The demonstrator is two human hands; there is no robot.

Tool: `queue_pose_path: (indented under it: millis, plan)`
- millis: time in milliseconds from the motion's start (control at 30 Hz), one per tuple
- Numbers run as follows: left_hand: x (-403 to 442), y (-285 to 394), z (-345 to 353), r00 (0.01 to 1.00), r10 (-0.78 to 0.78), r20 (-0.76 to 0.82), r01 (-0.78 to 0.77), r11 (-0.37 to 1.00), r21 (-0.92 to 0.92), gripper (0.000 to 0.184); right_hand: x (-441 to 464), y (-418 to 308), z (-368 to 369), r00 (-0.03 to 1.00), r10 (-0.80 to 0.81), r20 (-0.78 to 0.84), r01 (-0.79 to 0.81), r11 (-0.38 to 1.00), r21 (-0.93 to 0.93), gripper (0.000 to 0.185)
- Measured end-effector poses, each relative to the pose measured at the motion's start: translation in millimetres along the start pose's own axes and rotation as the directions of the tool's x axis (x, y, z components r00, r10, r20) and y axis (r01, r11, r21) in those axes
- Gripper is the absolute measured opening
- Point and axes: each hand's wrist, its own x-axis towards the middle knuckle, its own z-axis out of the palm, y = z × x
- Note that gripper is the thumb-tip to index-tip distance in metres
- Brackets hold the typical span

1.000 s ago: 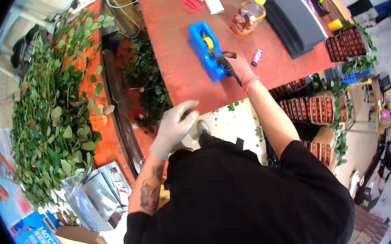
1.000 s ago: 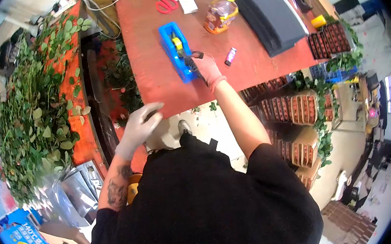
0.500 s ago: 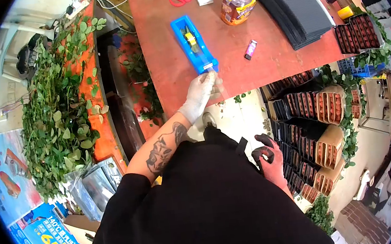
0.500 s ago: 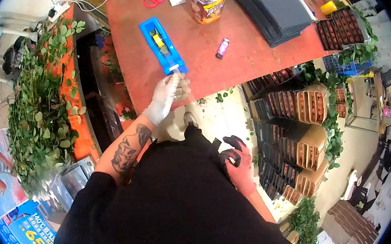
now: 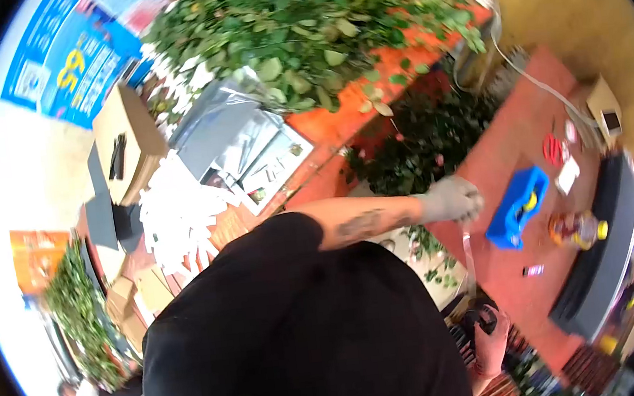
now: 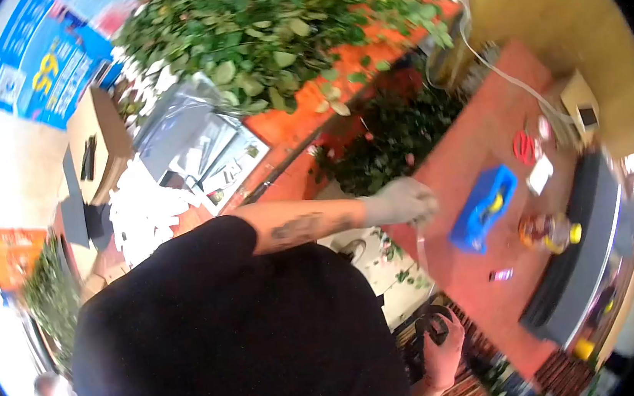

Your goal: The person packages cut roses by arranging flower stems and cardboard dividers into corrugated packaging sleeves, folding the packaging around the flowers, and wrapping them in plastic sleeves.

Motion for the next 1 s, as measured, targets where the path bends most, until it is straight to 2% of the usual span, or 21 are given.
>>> queue_pose_path:
  millis: [33,100,133,167,200,233,267,300,367,433,467,533,633,667,700,767,800,833,900,933,1000]
  plan:
    - [-31,19,-39,0.987,0.130,-0.096,-0.121,0.988,0.093,0.024,9,-17,8,0.999,0.034,-0.025,-0.030,0.985,0.172,0.043]
    - [-83,43,-102,0.933,0.244,-0.265,-0.268,0.962,-0.056,0.021,52,-84,30,0.982,0.077,0.172,-0.104,0.982,0.155,0.041]
    - [-112,50,-140,0.821,0.359,-0.444,-0.324,0.933,0.156,0.019,68,-100,53,0.980,-0.118,0.162,0.112,0.993,0.048,0.039]
    - [-152,62,-171,0.714,0.404,-0.572,-0.339,0.914,0.223,0.018,77,-125,80,0.949,-0.229,0.214,0.212,0.972,0.101,0.038]
    - [-180,62,-210,0.629,0.505,-0.591,-0.261,0.853,0.451,0.020,86,-150,108,0.904,-0.337,0.263,0.301,0.939,0.166,0.037]
    - [-205,63,-238,0.540,0.532,-0.652,-0.069,0.800,0.596,0.024,88,-188,139,0.865,-0.374,0.334,0.245,0.897,0.368,0.036]
    - [-223,56,-273,0.459,0.534,-0.710,0.079,0.772,0.631,0.025,99,-213,173,0.759,-0.533,0.374,0.466,0.846,0.260,0.035]
    - [-238,60,-296,0.420,0.408,-0.810,0.056,0.880,0.472,0.027,110,-232,203,0.621,-0.656,0.429,0.665,0.731,0.154,0.034]
    - [-260,43,-371,0.482,0.349,-0.804,0.188,0.855,0.484,0.029,112,-271,262,0.559,-0.726,0.400,0.742,0.654,0.151,0.031]
    - [-259,0,-439,0.504,0.270,-0.821,0.150,0.908,0.391,0.031,122,-288,301,0.570,-0.710,0.414,0.705,0.681,0.196,0.028]
    - [-259,-5,-456,0.535,0.172,-0.827,0.116,0.955,0.274,0.031,127,-298,317,0.589,-0.693,0.415,0.661,0.709,0.246,0.025]
    - [-250,-19,-486,0.573,-0.005,-0.819,0.037,0.999,0.020,0.031,132,-321,335,0.595,-0.689,0.414,0.683,0.705,0.191,0.023]
    - [-247,-30,-512,0.658,-0.184,-0.730,0.148,0.982,-0.114,0.032,139,-332,354,0.621,-0.687,0.378,0.706,0.699,0.113,0.021]
    - [-245,-32,-519,0.654,-0.293,-0.698,0.331,0.940,-0.085,0.033,142,-334,357,0.680,-0.596,0.427,0.604,0.785,0.134,0.021]
    - [-239,-34,-518,0.657,-0.301,-0.691,0.330,0.939,-0.095,0.033,146,-337,361,0.721,-0.502,0.477,0.495,0.856,0.152,0.022]
    - [-227,-42,-516,0.657,-0.336,-0.674,0.431,0.902,-0.030,0.037,159,-324,367,0.717,-0.487,0.499,0.497,0.859,0.124,0.022]
    - [-213,-101,-542,0.704,0.003,-0.711,0.325,0.888,0.325,0.047,162,-318,368,0.742,-0.419,0.523,0.422,0.899,0.121,0.023]
    - [-213,-108,-541,0.704,-0.014,-0.710,0.327,0.893,0.308,0.047,159,-316,368,0.762,-0.432,0.483,0.431,0.894,0.121,0.024]
    - [-209,-103,-534,0.810,-0.123,-0.573,0.334,0.900,0.279,0.046,158,-313,365,0.777,-0.442,0.449,0.440,0.891,0.116,0.026]
    - [-212,-96,-526,0.763,-0.243,-0.599,0.410,0.898,0.157,0.044,160,-312,362,0.754,-0.443,0.486,0.468,0.880,0.076,0.026]
    - [-212,-96,-523,0.763,-0.255,-0.594,0.420,0.894,0.155,0.043,163,-314,359,0.725,-0.444,0.527,0.496,0.867,0.047,0.028]
